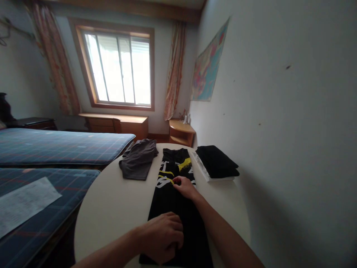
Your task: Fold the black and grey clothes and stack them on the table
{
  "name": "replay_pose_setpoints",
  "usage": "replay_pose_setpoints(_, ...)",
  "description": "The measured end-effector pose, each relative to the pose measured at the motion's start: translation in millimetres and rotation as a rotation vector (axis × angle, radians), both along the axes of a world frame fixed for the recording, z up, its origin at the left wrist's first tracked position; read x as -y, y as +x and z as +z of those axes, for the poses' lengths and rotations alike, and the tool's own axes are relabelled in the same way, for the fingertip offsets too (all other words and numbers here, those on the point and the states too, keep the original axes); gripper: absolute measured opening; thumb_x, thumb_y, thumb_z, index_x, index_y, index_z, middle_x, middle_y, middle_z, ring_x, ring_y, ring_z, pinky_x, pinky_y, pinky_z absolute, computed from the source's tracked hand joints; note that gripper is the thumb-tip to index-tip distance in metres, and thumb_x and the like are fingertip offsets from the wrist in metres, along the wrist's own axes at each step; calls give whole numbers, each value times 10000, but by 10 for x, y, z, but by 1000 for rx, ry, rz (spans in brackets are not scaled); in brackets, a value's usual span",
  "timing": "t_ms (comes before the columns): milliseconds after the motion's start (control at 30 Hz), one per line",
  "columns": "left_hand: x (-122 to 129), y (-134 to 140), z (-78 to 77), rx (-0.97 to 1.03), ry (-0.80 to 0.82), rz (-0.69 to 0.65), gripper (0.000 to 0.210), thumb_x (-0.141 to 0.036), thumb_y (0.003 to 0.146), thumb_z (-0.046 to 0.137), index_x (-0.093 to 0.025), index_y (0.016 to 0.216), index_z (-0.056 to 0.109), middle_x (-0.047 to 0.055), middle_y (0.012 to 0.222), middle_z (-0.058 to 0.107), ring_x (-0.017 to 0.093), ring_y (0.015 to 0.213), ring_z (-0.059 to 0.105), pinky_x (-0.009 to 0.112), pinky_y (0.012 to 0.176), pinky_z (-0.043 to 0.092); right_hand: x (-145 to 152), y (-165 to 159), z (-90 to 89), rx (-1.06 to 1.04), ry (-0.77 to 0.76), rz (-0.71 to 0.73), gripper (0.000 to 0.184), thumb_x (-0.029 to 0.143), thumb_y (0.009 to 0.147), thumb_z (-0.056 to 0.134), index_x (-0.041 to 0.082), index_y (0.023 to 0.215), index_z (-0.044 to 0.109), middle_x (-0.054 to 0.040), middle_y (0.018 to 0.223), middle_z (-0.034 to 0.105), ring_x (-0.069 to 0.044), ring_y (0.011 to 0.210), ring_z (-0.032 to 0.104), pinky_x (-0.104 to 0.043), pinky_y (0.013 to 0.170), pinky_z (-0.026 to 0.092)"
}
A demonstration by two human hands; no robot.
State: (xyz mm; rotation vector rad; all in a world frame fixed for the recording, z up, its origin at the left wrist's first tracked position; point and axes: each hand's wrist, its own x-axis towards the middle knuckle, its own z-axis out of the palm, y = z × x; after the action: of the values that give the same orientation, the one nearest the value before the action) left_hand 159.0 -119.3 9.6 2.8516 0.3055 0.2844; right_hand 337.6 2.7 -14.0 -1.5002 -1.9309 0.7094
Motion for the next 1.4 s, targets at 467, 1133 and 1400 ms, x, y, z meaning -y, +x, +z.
replay_pose_setpoints(467,-85,33,18,12,44,27,187,-198,927,587,-303,1071,644,-42,1170,666,148,995,613,242,807,486,-95,140,66,400,56,-253,300,399,877,606,202,1096,664,-99,1065,707,-232,967,671,-309,800,479)
replay_pose_setpoints(1133,1,-61,-65,-9,56,62,249,-162,835,620,-289,1049,633,-35,1066,688,155,974,619,283,885,460,-221,-44,41,480,148,-274,293,392,921,519,194,1087,658,-94,1123,677,-232,1036,622,-320,870,432)
replay_pose_setpoints(1400,-1,-213,160,-71,-148,28,745,-408,795,706,-364,1476,407,56,1616,262,407,1465,217,645,1154,190,8,1,-86,529,169,-105,513,426,998,353,177,1426,485,-131,1454,499,-266,1341,425,-397,1131,258)
